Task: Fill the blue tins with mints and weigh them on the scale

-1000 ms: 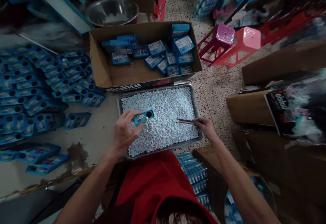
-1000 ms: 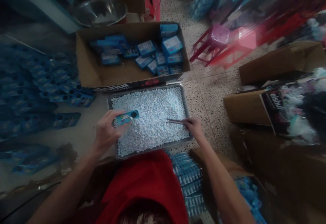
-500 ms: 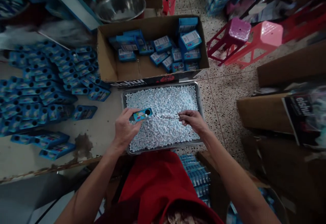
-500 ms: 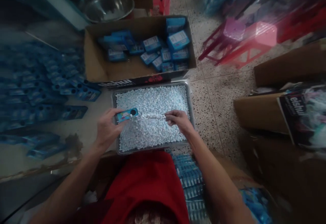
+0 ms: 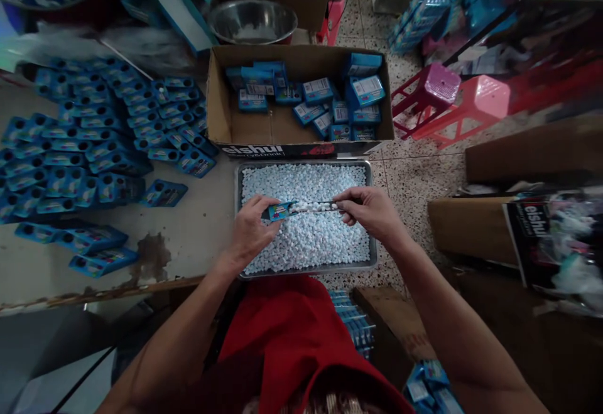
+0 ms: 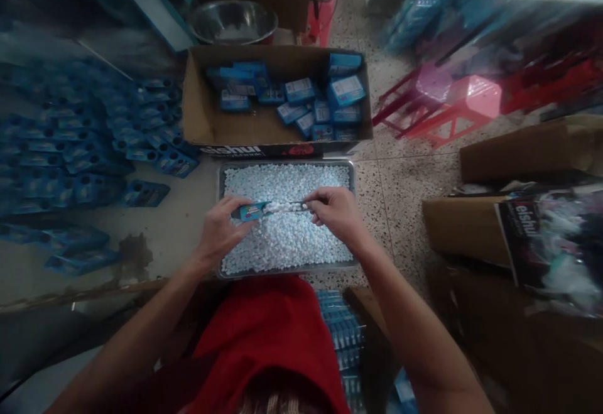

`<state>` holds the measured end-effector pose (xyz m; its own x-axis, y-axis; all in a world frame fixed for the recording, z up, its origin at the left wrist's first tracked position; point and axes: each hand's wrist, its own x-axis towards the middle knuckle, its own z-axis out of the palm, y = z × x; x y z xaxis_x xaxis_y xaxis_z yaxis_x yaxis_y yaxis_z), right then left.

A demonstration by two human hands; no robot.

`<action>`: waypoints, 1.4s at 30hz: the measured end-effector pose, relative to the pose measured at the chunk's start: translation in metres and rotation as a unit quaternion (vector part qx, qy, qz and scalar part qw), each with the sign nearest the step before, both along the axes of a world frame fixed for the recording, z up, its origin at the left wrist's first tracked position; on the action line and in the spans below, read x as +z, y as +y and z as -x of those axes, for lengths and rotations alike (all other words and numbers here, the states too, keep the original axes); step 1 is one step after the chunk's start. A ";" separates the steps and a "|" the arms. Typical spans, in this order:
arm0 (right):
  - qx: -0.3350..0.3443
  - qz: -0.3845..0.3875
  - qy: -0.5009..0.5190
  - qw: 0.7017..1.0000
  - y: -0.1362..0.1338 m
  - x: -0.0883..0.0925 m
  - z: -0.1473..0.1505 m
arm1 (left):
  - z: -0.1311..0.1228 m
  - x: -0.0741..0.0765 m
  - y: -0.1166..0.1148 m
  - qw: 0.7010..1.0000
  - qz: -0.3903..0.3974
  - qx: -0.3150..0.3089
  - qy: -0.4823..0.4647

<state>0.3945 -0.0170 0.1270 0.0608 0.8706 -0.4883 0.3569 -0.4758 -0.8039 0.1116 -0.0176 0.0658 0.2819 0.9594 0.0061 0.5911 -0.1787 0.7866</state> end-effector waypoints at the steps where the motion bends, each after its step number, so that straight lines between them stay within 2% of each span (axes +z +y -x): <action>1: 0.011 -0.007 -0.019 1.000 0.000 0.004 0.002 | 0.001 -0.001 0.000 1.000 0.000 0.000 -0.004; 6: 0.040 -0.018 -0.061 0.997 0.000 0.019 0.015 | 0.004 -0.003 0.000 1.000 -0.002 0.003 -0.025; 10: 0.035 -0.029 -0.061 0.997 -0.006 0.033 0.024 | 0.005 -0.003 0.001 0.998 0.009 0.017 -0.053; 12: 0.019 -0.024 -0.054 0.998 -0.016 0.035 0.014 | 0.007 -0.006 0.001 0.996 0.034 0.031 -0.079; 14: -0.009 -0.017 -0.079 0.997 -0.032 0.027 -0.012 | 0.012 -0.011 0.001 0.988 0.078 0.058 -0.120; 15: -0.030 -0.012 -0.105 0.994 -0.043 0.018 -0.029 | 0.016 -0.014 0.001 0.981 0.109 0.071 -0.146; 17: -0.089 0.007 -0.154 0.984 -0.064 -0.013 -0.063 | 0.025 -0.021 0.000 0.960 0.174 0.091 -0.197; 19: -0.158 0.044 -0.123 0.979 -0.078 -0.056 -0.084 | 0.034 -0.028 -0.002 0.941 0.227 0.102 -0.228; 20: -0.176 0.059 -0.089 0.978 -0.081 -0.080 -0.085 | 0.038 -0.030 -0.003 0.935 0.245 0.108 -0.233; 22: -0.181 0.078 -0.015 0.980 -0.079 -0.126 -0.071 | 0.043 -0.033 -0.006 0.927 0.262 0.130 -0.233; 24: -0.173 0.086 0.044 0.980 -0.071 -0.162 -0.045 | 0.045 -0.034 -0.010 0.925 0.266 0.150 -0.226; 25: -0.175 0.089 0.071 0.978 -0.066 -0.173 -0.033 | 0.045 -0.033 -0.011 0.926 0.263 0.159 -0.220; 27: -0.185 0.094 0.115 0.971 -0.060 -0.182 -0.021 | 0.043 -0.031 -0.013 0.932 0.249 0.168 -0.201; 30: -0.198 0.097 0.162 0.962 -0.063 -0.169 -0.029 | 0.038 -0.025 -0.013 0.951 0.221 0.158 -0.148; 35: -0.188 0.105 0.215 0.953 -0.068 -0.124 -0.042 | 0.026 -0.014 -0.009 0.983 0.136 0.101 -0.071; 38: -0.167 0.110 0.245 0.949 -0.057 -0.102 -0.035 | 0.020 -0.007 -0.006 0.992 0.093 0.066 -0.053; 42: -0.129 0.108 0.241 0.956 -0.037 -0.071 -0.027 | 0.018 -0.003 -0.005 0.994 0.088 0.047 -0.050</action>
<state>0.4213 -0.0542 0.0559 -0.0169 0.7331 -0.6799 -0.1817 -0.6709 -0.7189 0.0939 -0.0222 0.0631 0.1974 0.9701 -0.1410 0.5157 0.0196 0.8565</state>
